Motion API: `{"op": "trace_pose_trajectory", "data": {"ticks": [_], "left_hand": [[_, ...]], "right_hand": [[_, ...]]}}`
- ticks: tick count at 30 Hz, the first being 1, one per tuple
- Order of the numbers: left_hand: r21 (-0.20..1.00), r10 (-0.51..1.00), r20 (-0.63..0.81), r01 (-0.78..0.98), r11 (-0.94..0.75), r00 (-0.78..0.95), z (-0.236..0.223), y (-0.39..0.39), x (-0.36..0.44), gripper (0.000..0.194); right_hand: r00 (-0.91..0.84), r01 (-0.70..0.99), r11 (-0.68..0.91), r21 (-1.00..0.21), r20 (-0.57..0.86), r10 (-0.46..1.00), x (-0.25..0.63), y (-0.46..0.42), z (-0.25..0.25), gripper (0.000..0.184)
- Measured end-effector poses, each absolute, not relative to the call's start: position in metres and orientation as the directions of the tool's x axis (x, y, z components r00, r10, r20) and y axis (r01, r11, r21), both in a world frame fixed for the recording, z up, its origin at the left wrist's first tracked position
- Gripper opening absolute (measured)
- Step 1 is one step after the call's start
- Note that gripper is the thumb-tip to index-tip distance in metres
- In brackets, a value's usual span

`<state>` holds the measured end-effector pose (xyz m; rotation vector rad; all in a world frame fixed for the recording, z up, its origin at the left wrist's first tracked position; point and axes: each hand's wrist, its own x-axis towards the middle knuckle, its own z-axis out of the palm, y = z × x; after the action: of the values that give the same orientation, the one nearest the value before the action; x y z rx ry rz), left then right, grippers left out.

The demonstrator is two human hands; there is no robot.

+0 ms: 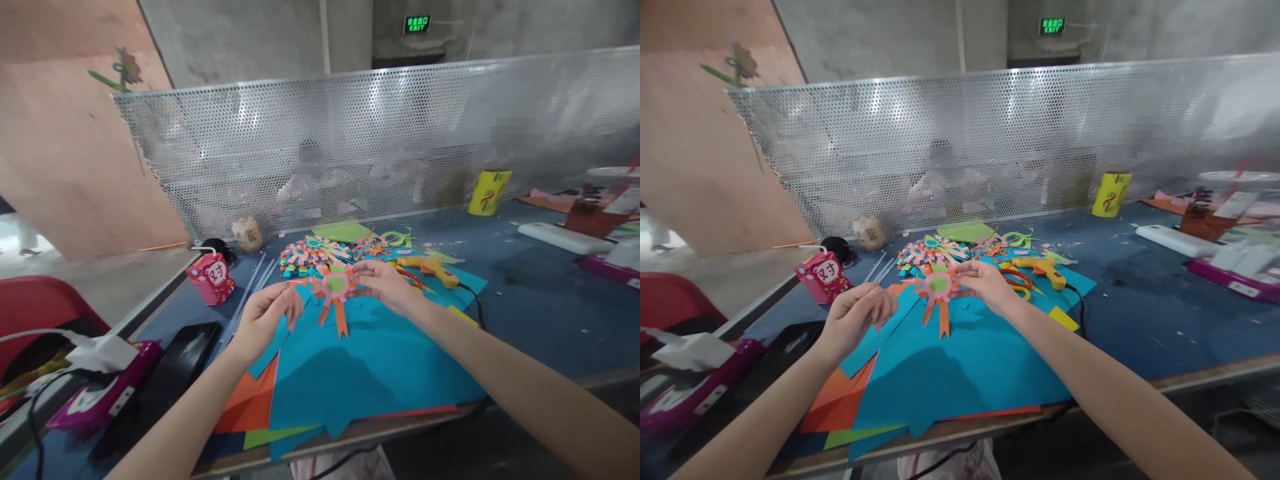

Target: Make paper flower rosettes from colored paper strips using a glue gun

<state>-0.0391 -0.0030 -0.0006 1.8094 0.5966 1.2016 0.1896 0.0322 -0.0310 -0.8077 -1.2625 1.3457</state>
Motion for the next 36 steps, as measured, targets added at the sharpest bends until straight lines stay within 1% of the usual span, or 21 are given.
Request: {"op": "trace_pose_trajectory", "data": {"ticks": [2,3,5,6,7,8,9,10,11,13,14,16,17,19,22,23,25,28,31,34,36], "left_hand": [[0.840,0.748,0.498,-0.030,-0.542,0.439,0.005,-0.005,-0.042,0.039],[0.830,0.745,0.507,-0.010,-0.558,0.433,0.010,-0.007,-0.044,0.038],[0.801,0.741,0.552,0.003,-0.599,0.383,0.024,-0.010,-0.047,0.035],[0.788,0.739,0.580,-0.004,-0.616,0.343,0.031,-0.012,-0.049,0.034],[0.780,0.737,0.599,-0.017,-0.626,0.313,0.038,-0.012,-0.050,0.033],[0.777,0.740,0.606,-0.016,-0.630,0.293,0.044,-0.012,-0.051,0.031],[0.783,0.752,0.593,0.012,-0.622,0.287,0.048,-0.011,-0.051,0.027],[0.789,0.766,0.570,0.063,-0.611,0.297,0.050,-0.009,-0.050,0.024],[0.791,0.784,0.533,0.141,-0.595,0.318,0.050,-0.007,-0.049,0.022],[0.763,0.823,0.431,0.337,-0.551,0.371,0.043,-0.002,-0.046,0.021],[0.734,0.840,0.369,0.430,-0.526,0.399,0.037,0.000,-0.044,0.022],[0.672,0.854,0.222,0.561,-0.484,0.470,0.024,0.003,-0.041,0.023],[0.644,0.846,0.144,0.601,-0.474,0.513,0.018,0.003,-0.040,0.023],[0.590,0.829,0.045,0.655,-0.473,0.558,0.009,0.003,-0.039,0.023],[0.484,0.824,0.010,0.719,-0.500,0.566,0.006,0.001,-0.037,0.022],[0.457,0.823,0.009,0.730,-0.509,0.568,0.007,0.000,-0.036,0.022],[0.443,0.814,-0.003,0.730,-0.520,0.581,0.010,0.000,-0.034,0.020],[0.465,0.805,-0.009,0.715,-0.522,0.593,0.012,0.004,-0.031,0.017],[0.535,0.803,0.062,0.660,-0.528,0.592,0.008,0.008,-0.025,0.013],[0.661,0.790,0.091,0.557,-0.503,0.606,0.002,0.009,-0.015,0.012],[0.705,0.772,0.075,0.514,-0.489,0.631,0.000,0.006,-0.004,0.012]], "right_hand": [[-0.180,-0.226,0.211,-0.951,0.254,0.950,0.188,0.026,-0.029,0.027],[-0.157,-0.213,0.275,-0.938,0.311,0.937,0.187,0.022,-0.027,0.022],[-0.127,-0.118,0.500,-0.858,0.512,0.850,0.185,0.012,-0.024,0.012],[-0.158,-0.038,0.633,-0.773,0.630,0.760,0.184,0.008,-0.024,0.011],[-0.235,0.044,0.748,-0.662,0.721,0.652,0.183,0.004,-0.024,0.015],[-0.346,0.114,0.829,-0.548,0.760,0.550,0.182,0.002,-0.025,0.020],[-0.468,0.159,0.869,-0.469,0.739,0.484,0.181,0.000,-0.027,0.024],[-0.571,0.173,0.872,-0.459,0.674,0.468,0.179,0.000,-0.029,0.031],[-0.649,0.167,0.849,-0.501,0.593,0.477,0.178,0.000,-0.031,0.042],[-0.722,0.116,0.743,-0.659,0.457,0.519,0.175,0.001,-0.035,0.066],[-0.728,0.075,0.673,-0.735,0.421,0.541,0.174,0.001,-0.036,0.075],[-0.694,-0.023,0.545,-0.838,0.405,0.595,0.172,0.002,-0.037,0.081],[-0.668,-0.072,0.490,-0.869,0.407,0.623,0.172,0.002,-0.036,0.080],[-0.637,-0.185,0.364,-0.913,0.393,0.663,0.171,0.003,-0.035,0.078],[-0.632,-0.346,0.165,-0.924,0.360,0.687,0.172,0.008,-0.034,0.071],[-0.624,-0.376,0.125,-0.918,0.351,0.698,0.173,0.010,-0.033,0.066],[-0.584,-0.405,0.097,-0.909,0.338,0.738,0.176,0.013,-0.031,0.055],[-0.474,-0.443,0.095,-0.892,0.323,0.819,0.182,0.016,-0.023,0.045],[-0.375,-0.514,0.090,-0.853,0.318,0.871,0.191,0.018,-0.013,0.039],[-0.354,-0.506,0.082,-0.859,0.294,0.888,0.198,0.019,-0.008,0.034],[-0.373,-0.470,0.065,-0.880,0.265,0.889,0.200,0.019,-0.007,0.033]]}}
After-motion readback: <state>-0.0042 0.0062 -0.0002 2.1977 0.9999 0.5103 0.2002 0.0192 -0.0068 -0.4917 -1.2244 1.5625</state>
